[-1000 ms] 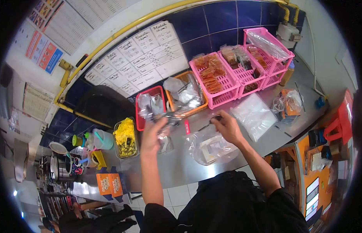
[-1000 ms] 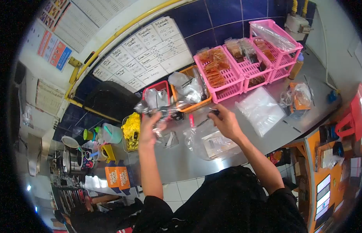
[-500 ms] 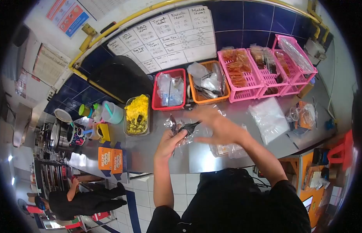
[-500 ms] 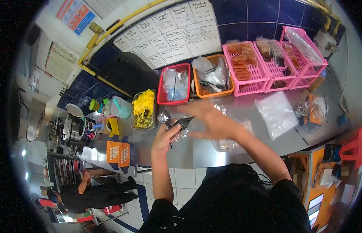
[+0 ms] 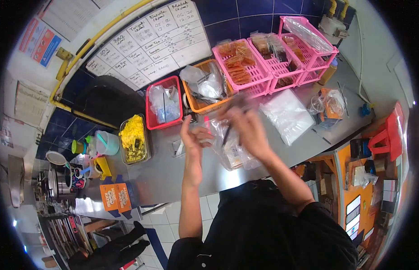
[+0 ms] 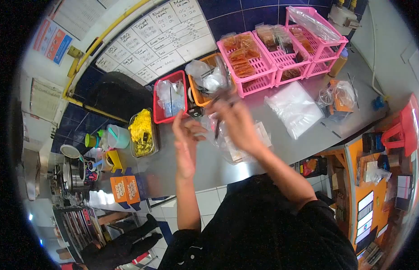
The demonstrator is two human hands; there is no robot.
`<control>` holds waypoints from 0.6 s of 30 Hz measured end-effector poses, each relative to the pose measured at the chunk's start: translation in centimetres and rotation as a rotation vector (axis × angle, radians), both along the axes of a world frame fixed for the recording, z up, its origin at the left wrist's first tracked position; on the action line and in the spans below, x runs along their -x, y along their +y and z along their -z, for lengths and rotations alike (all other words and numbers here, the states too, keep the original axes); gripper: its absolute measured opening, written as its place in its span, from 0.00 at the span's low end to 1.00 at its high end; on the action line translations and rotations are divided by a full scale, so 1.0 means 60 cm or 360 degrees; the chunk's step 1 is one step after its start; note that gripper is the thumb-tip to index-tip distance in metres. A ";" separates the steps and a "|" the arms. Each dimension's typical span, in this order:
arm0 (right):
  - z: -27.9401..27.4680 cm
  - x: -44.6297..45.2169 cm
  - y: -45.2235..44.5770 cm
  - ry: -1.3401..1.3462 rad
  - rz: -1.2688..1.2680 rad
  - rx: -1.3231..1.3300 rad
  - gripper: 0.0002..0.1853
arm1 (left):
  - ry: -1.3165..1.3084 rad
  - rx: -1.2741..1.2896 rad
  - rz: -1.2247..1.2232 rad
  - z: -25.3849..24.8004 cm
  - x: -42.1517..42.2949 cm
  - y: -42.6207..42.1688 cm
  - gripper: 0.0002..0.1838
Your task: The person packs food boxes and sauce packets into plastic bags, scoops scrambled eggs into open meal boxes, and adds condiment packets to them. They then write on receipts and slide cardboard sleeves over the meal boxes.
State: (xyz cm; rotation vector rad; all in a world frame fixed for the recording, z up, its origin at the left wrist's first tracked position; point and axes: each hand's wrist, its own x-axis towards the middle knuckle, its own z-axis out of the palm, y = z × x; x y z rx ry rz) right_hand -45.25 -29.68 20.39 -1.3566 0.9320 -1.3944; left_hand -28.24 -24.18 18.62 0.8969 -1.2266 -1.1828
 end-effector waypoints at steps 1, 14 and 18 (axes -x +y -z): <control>-0.019 0.043 -0.015 0.0042 0.0032 -0.0082 0.15 | -0.0257 0.0040 -0.0270 -0.010 0.002 0.003 0.46; 0.284 0.078 0.013 -0.0755 -0.0108 -0.1314 0.19 | 0.0175 -0.0349 -0.0392 0.165 0.062 -0.023 0.12; 0.243 0.120 -0.007 -0.0984 0.0313 -0.1199 0.18 | 0.0265 -0.0293 -0.0193 0.175 0.048 0.055 0.21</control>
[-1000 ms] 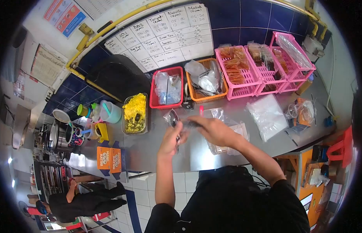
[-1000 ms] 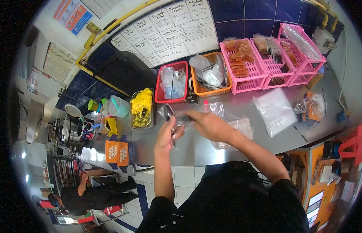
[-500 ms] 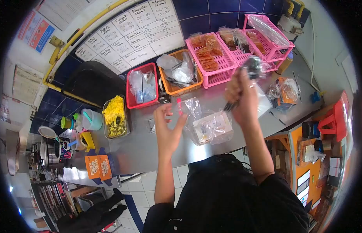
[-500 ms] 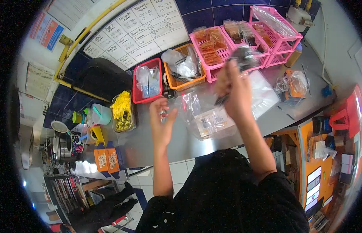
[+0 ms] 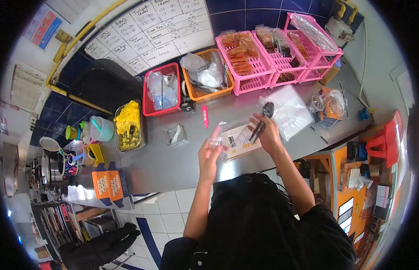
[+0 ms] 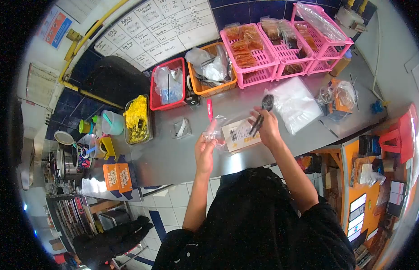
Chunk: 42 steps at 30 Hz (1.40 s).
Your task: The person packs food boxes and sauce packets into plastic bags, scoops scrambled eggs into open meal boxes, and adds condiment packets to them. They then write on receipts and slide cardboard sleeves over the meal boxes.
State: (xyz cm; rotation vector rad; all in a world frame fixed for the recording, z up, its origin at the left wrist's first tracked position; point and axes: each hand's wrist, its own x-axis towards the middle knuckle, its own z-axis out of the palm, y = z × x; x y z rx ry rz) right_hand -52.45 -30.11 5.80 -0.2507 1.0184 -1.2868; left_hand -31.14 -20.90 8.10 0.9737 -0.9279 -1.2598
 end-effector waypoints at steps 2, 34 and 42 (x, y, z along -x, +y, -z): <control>-0.073 -0.009 0.008 0.0108 -0.0502 0.0153 0.15 | -0.0109 0.0058 -0.0134 -0.019 0.010 0.016 0.25; -0.067 0.037 0.009 0.3784 -0.1771 0.1202 0.17 | 0.0019 0.0000 0.0344 -0.009 0.000 0.056 0.37; -0.133 0.138 0.024 0.3237 -0.1777 0.0539 0.18 | -0.0149 0.0003 0.0345 -0.009 0.027 0.062 0.32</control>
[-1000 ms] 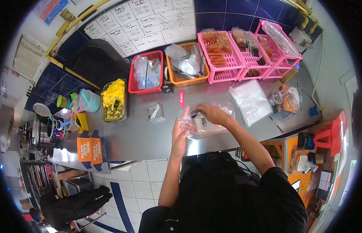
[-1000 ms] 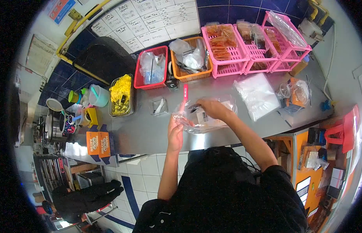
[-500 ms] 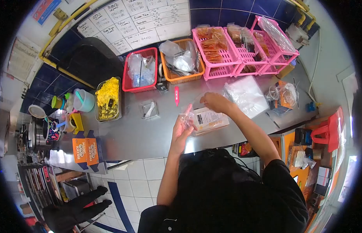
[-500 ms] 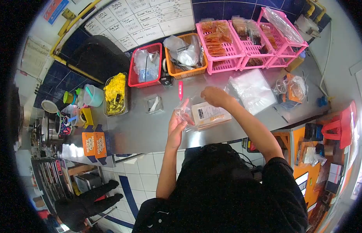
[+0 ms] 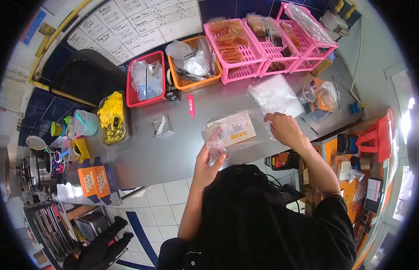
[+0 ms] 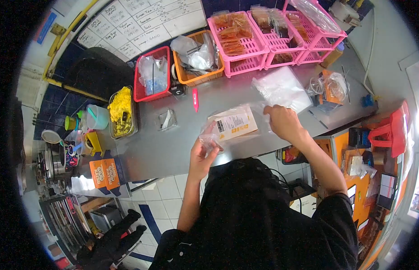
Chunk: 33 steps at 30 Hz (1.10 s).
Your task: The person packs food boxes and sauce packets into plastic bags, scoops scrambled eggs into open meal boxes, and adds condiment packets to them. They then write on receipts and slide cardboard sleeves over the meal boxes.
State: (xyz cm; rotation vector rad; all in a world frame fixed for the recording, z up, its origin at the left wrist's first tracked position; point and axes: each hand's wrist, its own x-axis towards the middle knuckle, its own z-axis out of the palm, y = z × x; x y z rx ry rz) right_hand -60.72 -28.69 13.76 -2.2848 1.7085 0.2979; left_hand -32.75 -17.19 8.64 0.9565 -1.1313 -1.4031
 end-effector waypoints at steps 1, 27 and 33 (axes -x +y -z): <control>-0.022 -0.002 -0.005 -0.0534 0.0001 -0.0084 0.18 | -0.0016 -0.0002 -0.0049 -0.018 0.000 -0.009 0.29; -0.047 -0.133 0.118 -0.1343 -0.0350 -0.0429 0.39 | -0.1292 0.0587 -0.0923 0.104 0.090 -0.093 0.16; 0.180 -0.063 -0.006 -0.1231 -0.0476 -0.0124 0.65 | -0.0733 0.0653 -0.0883 0.231 0.140 -0.159 0.18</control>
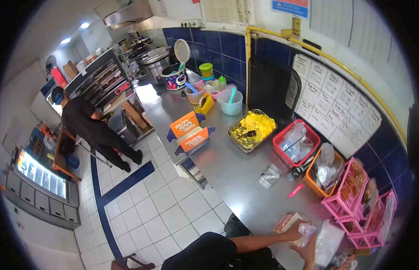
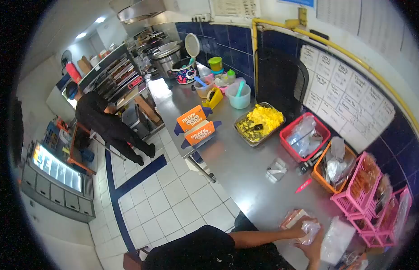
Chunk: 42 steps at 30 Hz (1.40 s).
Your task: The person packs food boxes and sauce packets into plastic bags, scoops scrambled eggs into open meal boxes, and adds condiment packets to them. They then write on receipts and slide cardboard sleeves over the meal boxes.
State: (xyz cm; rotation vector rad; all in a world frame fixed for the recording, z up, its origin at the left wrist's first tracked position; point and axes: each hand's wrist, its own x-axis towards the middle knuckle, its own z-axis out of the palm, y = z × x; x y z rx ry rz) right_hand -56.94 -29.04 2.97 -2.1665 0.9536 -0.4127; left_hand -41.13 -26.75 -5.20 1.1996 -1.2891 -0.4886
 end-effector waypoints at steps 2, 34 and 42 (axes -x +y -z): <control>0.076 -0.029 -0.016 0.0282 -0.0173 0.0080 0.67 | 0.0132 -0.0507 0.0531 0.005 -0.010 -0.019 0.14; 0.126 -0.129 0.060 0.0656 -0.0042 0.0738 0.32 | -0.0929 -0.0590 -0.0639 -0.069 0.055 0.082 0.35; 0.008 -0.178 0.169 0.0454 -0.0348 0.0717 0.28 | 0.0537 -0.0864 0.0212 0.008 -0.168 0.517 0.41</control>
